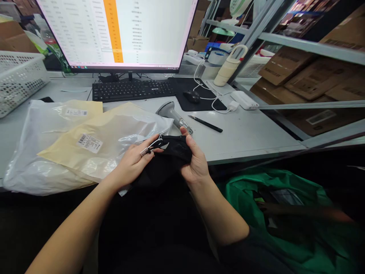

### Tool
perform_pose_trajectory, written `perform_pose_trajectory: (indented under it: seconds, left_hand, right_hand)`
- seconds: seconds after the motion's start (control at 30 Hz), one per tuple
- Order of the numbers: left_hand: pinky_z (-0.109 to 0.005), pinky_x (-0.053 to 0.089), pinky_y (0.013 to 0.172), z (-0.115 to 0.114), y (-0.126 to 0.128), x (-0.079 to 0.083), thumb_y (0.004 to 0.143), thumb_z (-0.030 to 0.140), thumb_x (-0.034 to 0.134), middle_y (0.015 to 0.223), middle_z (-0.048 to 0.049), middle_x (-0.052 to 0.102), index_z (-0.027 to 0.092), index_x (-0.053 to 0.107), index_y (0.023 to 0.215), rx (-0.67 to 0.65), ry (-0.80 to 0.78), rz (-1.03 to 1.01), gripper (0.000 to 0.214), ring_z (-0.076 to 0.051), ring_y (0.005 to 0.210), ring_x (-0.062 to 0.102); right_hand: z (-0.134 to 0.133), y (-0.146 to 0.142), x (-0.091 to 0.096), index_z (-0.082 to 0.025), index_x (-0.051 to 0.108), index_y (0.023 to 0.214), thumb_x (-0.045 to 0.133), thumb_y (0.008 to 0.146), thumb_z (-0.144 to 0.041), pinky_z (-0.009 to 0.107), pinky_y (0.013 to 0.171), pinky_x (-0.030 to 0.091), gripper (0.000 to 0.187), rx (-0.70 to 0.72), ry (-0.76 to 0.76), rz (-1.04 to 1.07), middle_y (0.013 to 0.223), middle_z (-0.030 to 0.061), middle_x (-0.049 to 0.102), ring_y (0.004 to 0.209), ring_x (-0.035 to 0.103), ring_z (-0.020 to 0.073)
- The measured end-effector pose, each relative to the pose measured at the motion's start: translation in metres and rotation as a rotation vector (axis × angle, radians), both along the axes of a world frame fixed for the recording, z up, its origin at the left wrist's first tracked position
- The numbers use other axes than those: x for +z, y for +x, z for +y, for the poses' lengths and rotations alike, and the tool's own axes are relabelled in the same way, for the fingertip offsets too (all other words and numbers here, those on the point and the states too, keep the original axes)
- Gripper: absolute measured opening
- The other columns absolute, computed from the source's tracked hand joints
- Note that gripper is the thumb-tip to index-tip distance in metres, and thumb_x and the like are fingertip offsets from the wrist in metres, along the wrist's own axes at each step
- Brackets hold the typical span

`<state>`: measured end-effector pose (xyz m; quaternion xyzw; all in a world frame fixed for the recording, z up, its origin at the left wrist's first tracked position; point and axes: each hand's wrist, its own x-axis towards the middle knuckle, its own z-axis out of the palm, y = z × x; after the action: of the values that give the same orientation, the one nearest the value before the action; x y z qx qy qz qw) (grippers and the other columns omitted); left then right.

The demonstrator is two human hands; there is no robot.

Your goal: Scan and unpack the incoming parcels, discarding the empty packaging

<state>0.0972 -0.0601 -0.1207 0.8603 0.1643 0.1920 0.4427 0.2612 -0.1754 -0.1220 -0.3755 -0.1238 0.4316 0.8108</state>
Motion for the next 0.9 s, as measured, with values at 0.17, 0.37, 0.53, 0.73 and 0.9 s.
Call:
perform_pose_trajectory:
  seconds: [0.17,0.37,0.53,0.73,0.9]
  left_hand:
    - [-0.042,0.03,0.116,-0.0014,0.0013,0.0023,0.104,0.04,0.037,0.118,-0.0023,0.072,0.027,0.045,0.149,-0.008,0.016,0.002,0.047,-0.024,0.131,0.053]
    - [-0.044,0.029,0.118,-0.0013,0.0007,0.0005,0.103,0.043,0.037,0.147,-0.0006,0.055,0.027,0.071,0.109,0.012,0.038,-0.008,0.038,-0.027,0.138,0.045]
    - [-0.043,0.031,0.116,-0.0018,0.0003,-0.0005,0.104,0.043,0.039,0.12,-0.0036,0.071,0.028,0.053,0.143,0.006,0.004,-0.027,0.044,-0.026,0.131,0.053]
    - [-0.042,0.031,0.115,-0.0022,0.0003,-0.0023,0.104,0.042,0.039,0.117,-0.0036,0.072,0.028,0.05,0.146,0.013,-0.001,-0.047,0.045,-0.025,0.129,0.053]
    - [-0.042,0.03,0.116,-0.002,0.0004,-0.0026,0.104,0.043,0.04,0.116,-0.0021,0.072,0.028,0.05,0.145,0.008,-0.012,-0.053,0.045,-0.025,0.131,0.052]
  right_hand:
    - [-0.0035,0.0066,0.0016,-0.032,0.068,0.113,0.085,0.075,-0.034,0.013,0.035,0.035,0.042,0.034,0.033,0.009,0.059,-0.0129,0.052,0.037,0.034,0.0027]
    - [-0.0061,0.0106,0.0017,-0.033,0.068,0.113,0.085,0.074,-0.032,0.014,0.039,0.039,0.042,0.035,0.059,-0.078,0.064,-0.0114,0.055,0.041,0.039,0.0034]
    - [-0.0083,0.0094,0.0014,-0.036,0.062,0.122,0.083,0.076,-0.036,0.031,0.075,0.058,0.051,0.052,0.077,-0.211,0.091,-0.0037,0.069,0.083,0.067,0.018]
    - [-0.0098,0.0091,0.0016,-0.038,0.059,0.128,0.083,0.075,-0.036,0.038,0.088,0.058,0.059,0.045,0.053,-0.242,0.099,-0.0029,0.07,0.098,0.067,0.0211]
    - [-0.0099,0.0087,0.003,-0.037,0.06,0.126,0.085,0.072,-0.035,0.035,0.087,0.058,0.06,0.051,0.054,-0.205,0.107,-0.0038,0.071,0.1,0.068,0.0198]
